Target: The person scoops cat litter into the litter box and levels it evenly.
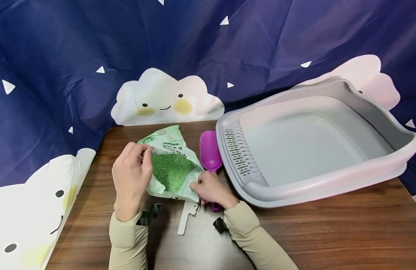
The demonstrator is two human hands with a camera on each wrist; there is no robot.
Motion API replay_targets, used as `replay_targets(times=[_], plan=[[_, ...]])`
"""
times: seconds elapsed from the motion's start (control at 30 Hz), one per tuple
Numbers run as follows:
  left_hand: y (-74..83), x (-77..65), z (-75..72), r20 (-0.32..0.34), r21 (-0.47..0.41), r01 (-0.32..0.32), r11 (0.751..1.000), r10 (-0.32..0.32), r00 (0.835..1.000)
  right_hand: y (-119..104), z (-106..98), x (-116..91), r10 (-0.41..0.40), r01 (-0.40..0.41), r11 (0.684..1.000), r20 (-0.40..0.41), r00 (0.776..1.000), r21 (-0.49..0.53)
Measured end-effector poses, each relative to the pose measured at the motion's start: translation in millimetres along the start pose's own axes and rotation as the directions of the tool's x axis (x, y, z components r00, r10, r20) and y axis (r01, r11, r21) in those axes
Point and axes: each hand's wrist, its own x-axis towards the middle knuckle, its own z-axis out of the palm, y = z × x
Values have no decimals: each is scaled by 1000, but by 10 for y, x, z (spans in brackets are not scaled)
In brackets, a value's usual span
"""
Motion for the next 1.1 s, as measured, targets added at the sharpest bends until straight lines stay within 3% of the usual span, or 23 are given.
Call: replay_targets(times=[0.2, 0.4, 0.73, 1.1], plan=[[40, -26, -7, 49, -12, 2, 1000, -1, 999, -17, -17, -29, 3, -2, 998, 19, 1000, -55], [25, -19, 3, 20, -5, -43, 999, 43, 999, -19, -20, -59, -19, 21, 996, 29, 999, -92], [-25, 62, -49, 87, -38, -128, 991, 131, 988, -56, -96, -98, -102, 105, 986, 28, 994, -132], [-52, 44, -48, 97, -68, -120, 990, 126, 987, -62, -156, -140, -182, 170, 958, -31, 983, -231]])
